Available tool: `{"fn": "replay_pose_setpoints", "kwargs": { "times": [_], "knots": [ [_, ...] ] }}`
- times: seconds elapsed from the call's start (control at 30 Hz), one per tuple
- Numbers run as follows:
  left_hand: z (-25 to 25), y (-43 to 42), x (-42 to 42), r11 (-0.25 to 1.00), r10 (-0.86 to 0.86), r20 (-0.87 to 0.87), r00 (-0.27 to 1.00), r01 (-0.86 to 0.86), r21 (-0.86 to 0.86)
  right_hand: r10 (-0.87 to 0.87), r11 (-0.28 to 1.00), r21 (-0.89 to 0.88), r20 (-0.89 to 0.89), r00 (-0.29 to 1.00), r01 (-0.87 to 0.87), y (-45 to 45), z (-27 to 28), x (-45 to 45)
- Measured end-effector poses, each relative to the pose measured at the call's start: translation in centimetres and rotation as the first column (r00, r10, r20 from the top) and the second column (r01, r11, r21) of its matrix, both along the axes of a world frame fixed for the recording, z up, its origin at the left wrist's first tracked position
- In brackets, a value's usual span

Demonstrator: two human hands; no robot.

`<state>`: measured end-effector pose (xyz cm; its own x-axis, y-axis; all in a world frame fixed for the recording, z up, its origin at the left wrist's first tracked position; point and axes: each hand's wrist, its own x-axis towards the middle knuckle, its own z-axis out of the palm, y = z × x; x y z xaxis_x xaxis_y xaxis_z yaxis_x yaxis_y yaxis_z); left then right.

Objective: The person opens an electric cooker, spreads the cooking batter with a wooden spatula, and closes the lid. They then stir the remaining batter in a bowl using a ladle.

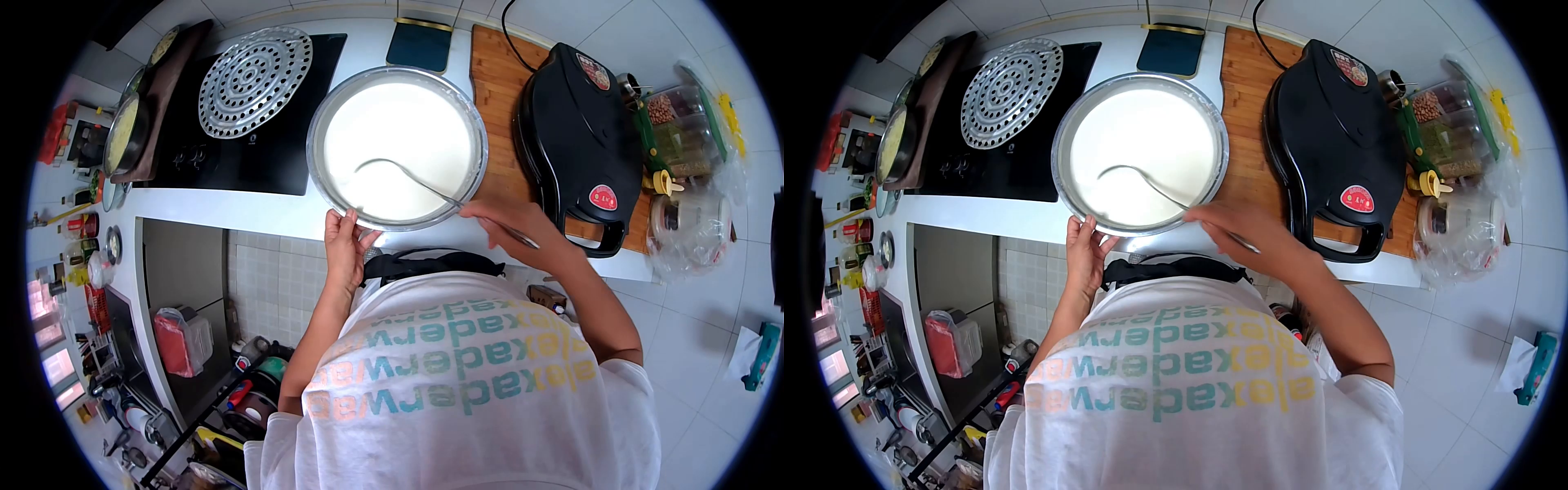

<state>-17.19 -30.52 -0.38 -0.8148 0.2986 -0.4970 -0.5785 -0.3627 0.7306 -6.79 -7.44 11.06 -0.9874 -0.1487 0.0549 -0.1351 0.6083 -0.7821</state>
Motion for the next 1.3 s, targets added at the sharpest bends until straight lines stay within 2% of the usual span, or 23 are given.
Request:
{"fn": "replay_pose_setpoints", "kwargs": {
  "times": [0.07,0.17,0.2,0.3,0.4,0.6,0.7,0.8,0.93,1.03,1.17,1.3],
  "knots": [
    [-0.2,0.0,0.0,1.0,0.0,-0.004,1.0,0.0,-0.003,-0.027,1.0,-0.003,0.055,0.998,0.027,1.1,1.1,1.3],
    [0.0,0.0,0.0,1.0,-0.003,-0.004,1.0,0.003,-0.009,-0.101,0.984,0.156,0.123,0.987,0.081,2.3,3.3,2.0],
    [0.0,0.0,0.0,1.0,-0.003,-0.006,1.0,0.003,-0.007,-0.115,0.97,0.222,0.052,0.992,0.1,2.6,3.6,2.0],
    [0.0,-0.1,0.0,1.0,-0.005,-0.011,1.0,0.005,-0.006,-0.083,0.935,0.347,-0.001,0.997,0.078,3.7,3.4,1.3],
    [0.1,-0.1,0.0,1.0,-0.012,-0.016,1.0,0.012,-0.008,-0.138,0.91,0.391,-0.022,0.99,0.136,4.0,2.7,0.1],
    [0.0,-0.2,0.0,1.0,-0.017,-0.013,1.0,0.017,-0.009,-0.245,0.959,0.123,-0.092,0.965,0.256,4.3,-1.0,-3.6],
    [0.0,-0.1,0.1,1.0,-0.016,-0.018,1.0,0.016,-0.004,-0.308,0.949,-0.089,-0.065,0.949,0.302,2.7,-2.4,-5.6],
    [-0.1,-0.1,0.1,1.0,-0.011,-0.022,1.0,0.011,0.002,-0.271,0.956,-0.125,-0.018,0.962,0.267,1.4,-2.8,-6.5],
    [0.0,0.0,0.1,1.0,-0.004,-0.019,1.0,0.004,0.003,-0.197,0.973,-0.132,-0.048,0.979,0.19,-0.4,-2.5,-6.3],
    [0.0,0.0,0.1,1.0,-0.003,-0.015,1.0,0.003,0.006,-0.149,0.966,-0.214,-0.009,0.989,0.144,-1.1,-3.0,-5.1],
    [-0.4,-0.1,0.1,1.0,-0.002,-0.027,1.0,0.003,0.02,-0.037,0.989,-0.137,0.094,0.995,0.05,-0.4,-1.3,-2.5],
    [-0.1,-0.1,0.1,1.0,0.002,-0.012,1.0,-0.002,0.003,-0.08,0.994,-0.066,0.08,0.994,0.085,1.1,0.0,0.9]
  ]
}}
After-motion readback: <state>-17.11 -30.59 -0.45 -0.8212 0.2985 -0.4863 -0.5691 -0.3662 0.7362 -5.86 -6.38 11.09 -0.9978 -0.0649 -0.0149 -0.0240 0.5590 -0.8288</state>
